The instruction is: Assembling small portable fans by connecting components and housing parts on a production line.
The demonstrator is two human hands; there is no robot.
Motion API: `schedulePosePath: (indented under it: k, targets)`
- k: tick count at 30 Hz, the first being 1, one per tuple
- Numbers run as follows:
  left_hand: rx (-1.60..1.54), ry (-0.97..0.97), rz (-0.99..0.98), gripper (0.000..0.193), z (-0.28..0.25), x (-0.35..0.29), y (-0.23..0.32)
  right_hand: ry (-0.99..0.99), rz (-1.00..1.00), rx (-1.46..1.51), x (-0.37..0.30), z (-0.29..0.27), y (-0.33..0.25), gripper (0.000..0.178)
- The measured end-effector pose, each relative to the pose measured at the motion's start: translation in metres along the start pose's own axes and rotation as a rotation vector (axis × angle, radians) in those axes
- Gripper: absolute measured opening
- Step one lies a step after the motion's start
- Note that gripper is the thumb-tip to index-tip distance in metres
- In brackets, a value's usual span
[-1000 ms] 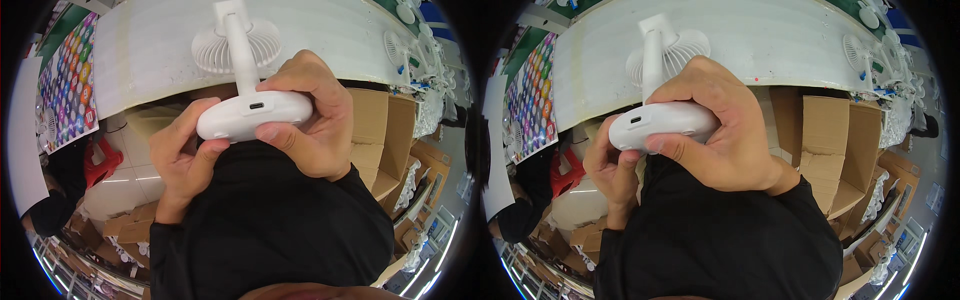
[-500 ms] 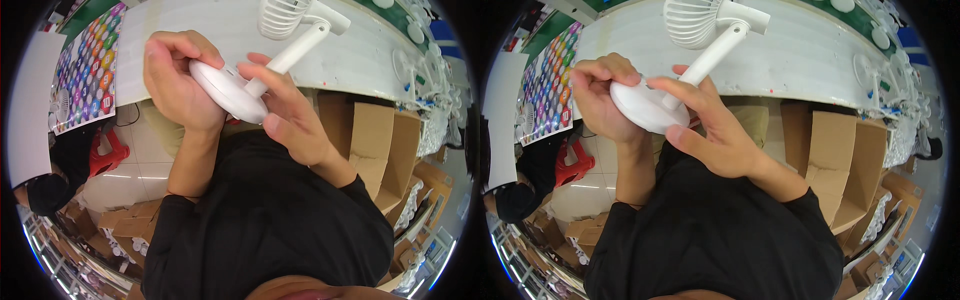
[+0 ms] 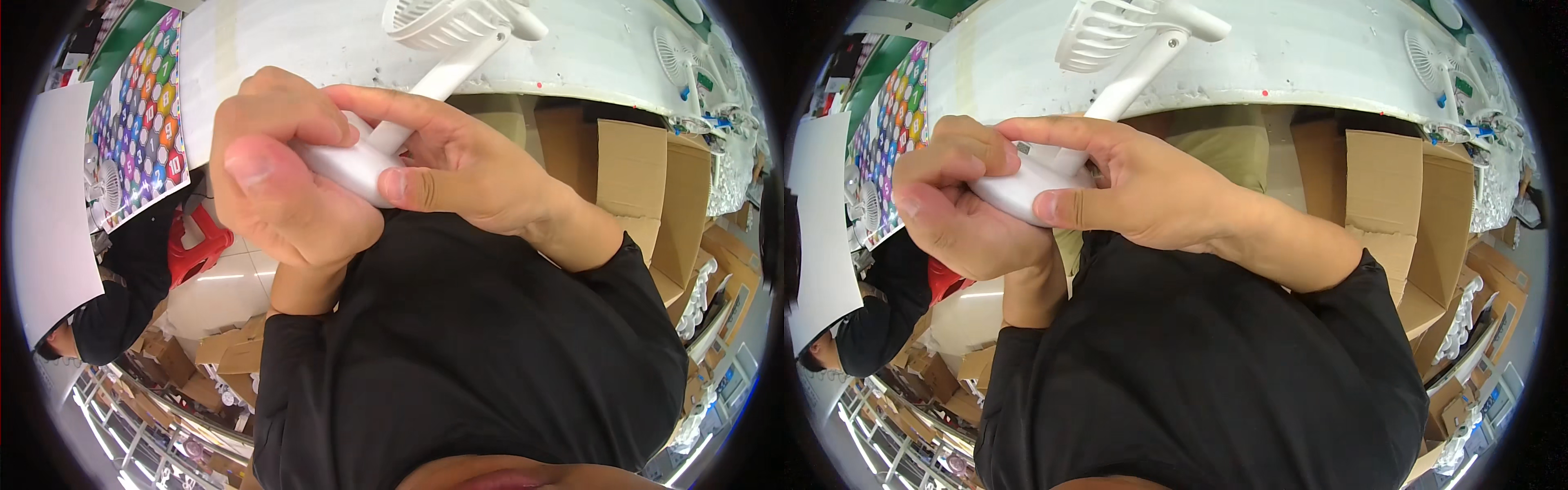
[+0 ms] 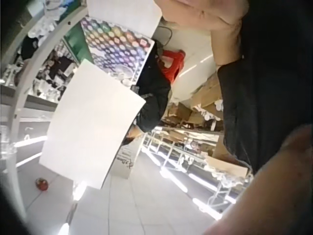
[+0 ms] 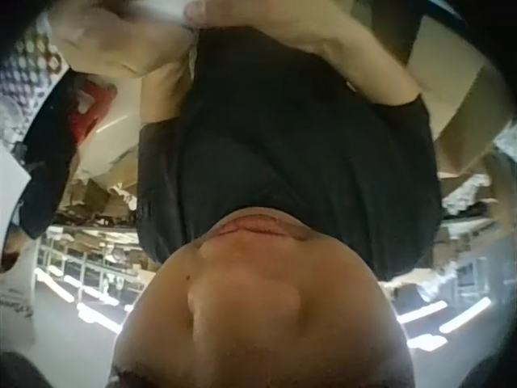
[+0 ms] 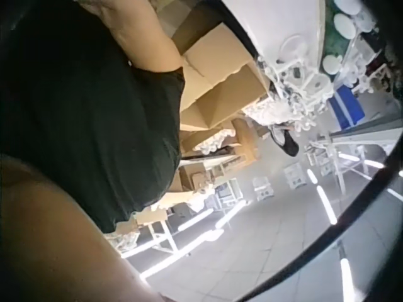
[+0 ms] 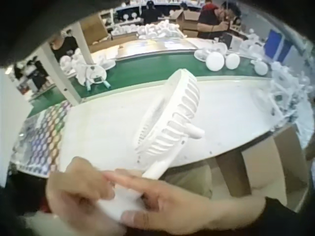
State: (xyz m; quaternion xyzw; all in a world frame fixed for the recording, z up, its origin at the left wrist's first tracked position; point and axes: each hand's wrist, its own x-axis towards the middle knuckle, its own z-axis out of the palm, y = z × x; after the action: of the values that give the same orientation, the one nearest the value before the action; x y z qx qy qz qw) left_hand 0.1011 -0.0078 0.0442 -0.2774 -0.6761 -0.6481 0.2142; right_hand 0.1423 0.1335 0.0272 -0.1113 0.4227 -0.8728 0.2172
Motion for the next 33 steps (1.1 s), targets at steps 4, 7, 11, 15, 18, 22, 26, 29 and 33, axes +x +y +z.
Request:
schedulePosePath:
  k: [4,7,11,15,18,22,26,29,33]
  targets:
    - [0.015,0.067,-0.002,0.043,0.008,0.002,0.004,-0.045,-0.074,-0.099,-0.002,-0.010,0.007,0.069]
    - [-0.105,0.249,-0.202,0.041,0.013,0.008,-0.001,-0.070,-0.159,0.028,0.001,-0.015,0.017,0.071]
    - [-0.192,0.222,-0.362,0.046,0.009,0.018,-0.016,-0.017,-0.117,0.066,-0.003,-0.014,0.025,0.081]
    - [-0.285,0.139,-0.383,0.046,0.003,0.009,-0.017,0.063,-0.009,0.096,-0.009,-0.008,0.019,0.087]
    - [-0.370,0.067,-0.339,0.045,0.002,0.000,-0.010,0.130,0.083,0.088,-0.011,-0.004,0.011,0.090]
    - [-0.263,0.030,-0.224,0.046,0.001,-0.008,0.000,0.031,0.172,0.058,-0.011,0.001,0.010,0.084]
    - [-0.351,0.026,-0.136,0.046,0.002,-0.009,-0.002,0.025,0.095,-0.094,-0.012,0.000,0.016,0.084]
    - [-0.413,0.064,-0.173,0.046,0.009,-0.006,-0.007,0.051,0.015,-0.140,-0.011,0.000,0.021,0.086]
    - [-0.439,0.216,-0.386,0.047,0.012,-0.001,-0.006,0.067,-0.113,-0.087,-0.007,0.003,0.025,0.090]
